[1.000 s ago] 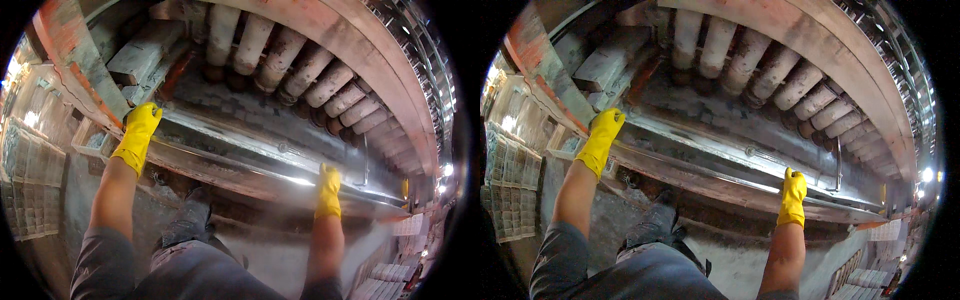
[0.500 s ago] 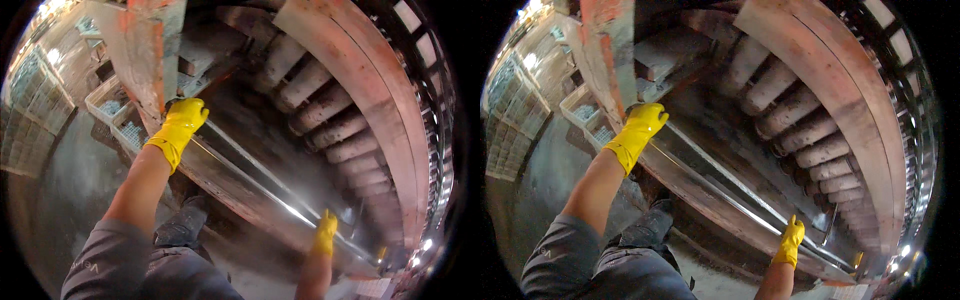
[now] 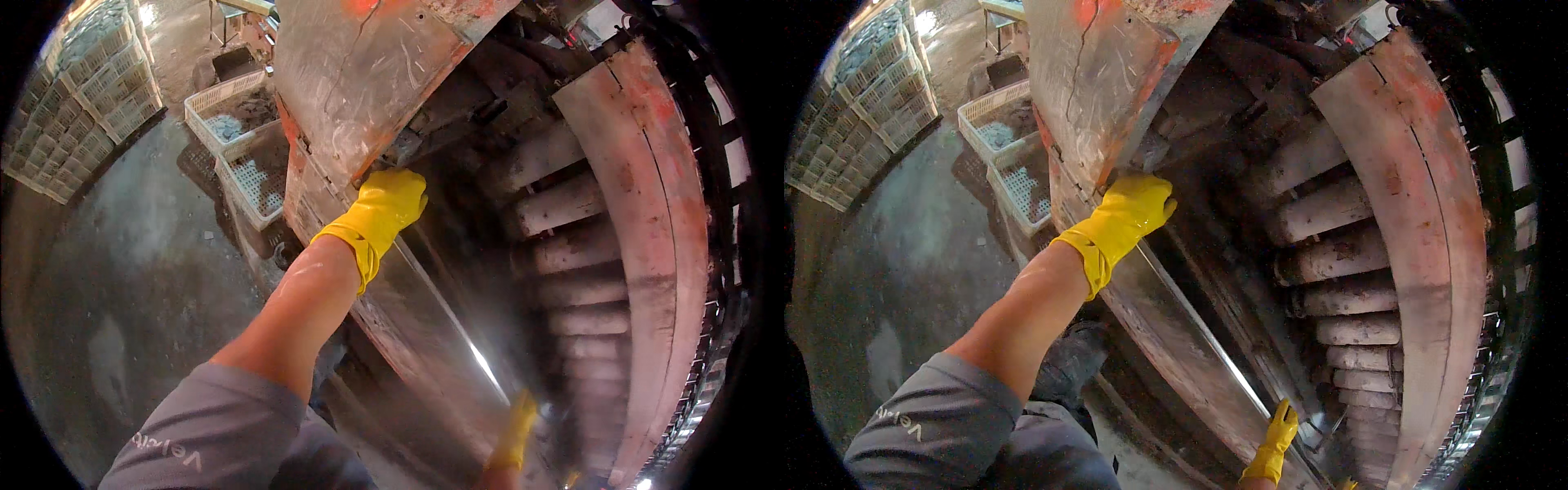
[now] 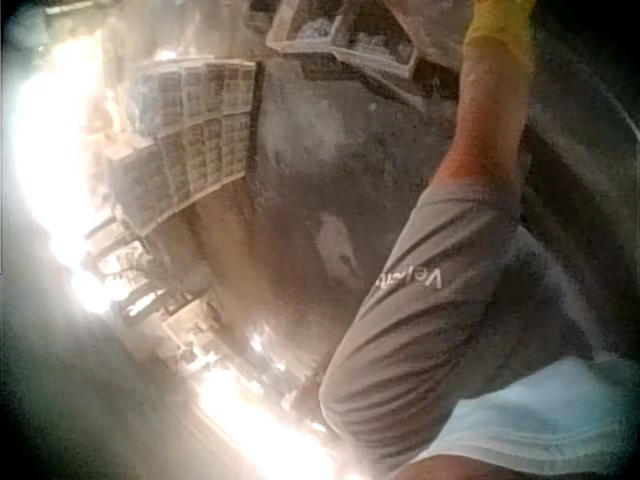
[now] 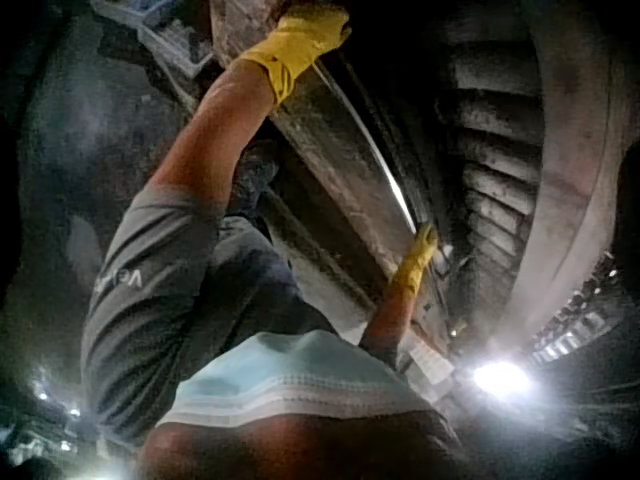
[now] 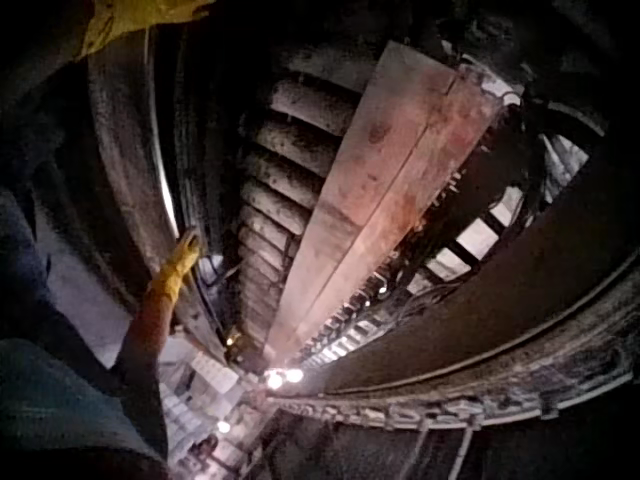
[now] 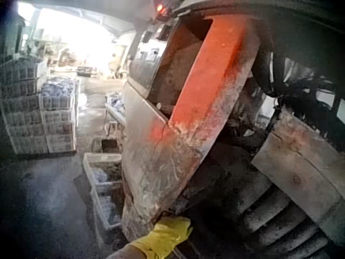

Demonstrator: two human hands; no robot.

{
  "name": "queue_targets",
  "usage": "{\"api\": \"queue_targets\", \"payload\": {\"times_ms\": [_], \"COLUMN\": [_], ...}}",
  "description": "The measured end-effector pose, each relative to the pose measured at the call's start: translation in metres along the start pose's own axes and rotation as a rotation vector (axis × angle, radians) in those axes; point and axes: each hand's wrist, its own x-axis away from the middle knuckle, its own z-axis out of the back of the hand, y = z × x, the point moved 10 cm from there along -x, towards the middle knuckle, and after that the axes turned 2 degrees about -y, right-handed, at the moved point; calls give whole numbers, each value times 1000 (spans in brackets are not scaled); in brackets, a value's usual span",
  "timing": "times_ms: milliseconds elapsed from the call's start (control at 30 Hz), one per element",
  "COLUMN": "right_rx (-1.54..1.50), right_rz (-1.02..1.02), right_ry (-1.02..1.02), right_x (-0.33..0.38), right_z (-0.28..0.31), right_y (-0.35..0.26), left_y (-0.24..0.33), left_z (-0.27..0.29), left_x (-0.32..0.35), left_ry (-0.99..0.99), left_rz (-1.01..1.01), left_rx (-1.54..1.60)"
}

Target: The person uses a high-pressure water spray to clean a large metal sheet positioned on a conveyor-like machine. They repeatedly move the spray nozzle back and forth across the surface, then collect small white tiles from a nearby basket and place them into a blue container.

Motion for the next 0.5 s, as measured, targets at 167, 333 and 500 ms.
{"api": "queue_targets", "payload": {"times_ms": [167, 333, 500], "right_rx": [113, 97, 236], "right_rz": [-5, -13, -353], "right_ry": [-45, -63, -255], "right_x": [-6, -16, -29], "right_z": [9, 7, 4], "right_y": [-14, 45, -7], "left_y": [4, 16, 14], "left_z": [-11, -20, -20], "left_x": [-7, -12, -13], "left_ry": [-10, -66, -53], "left_rz": [-14, 3, 1], "left_rx": [56, 19, -74]}}
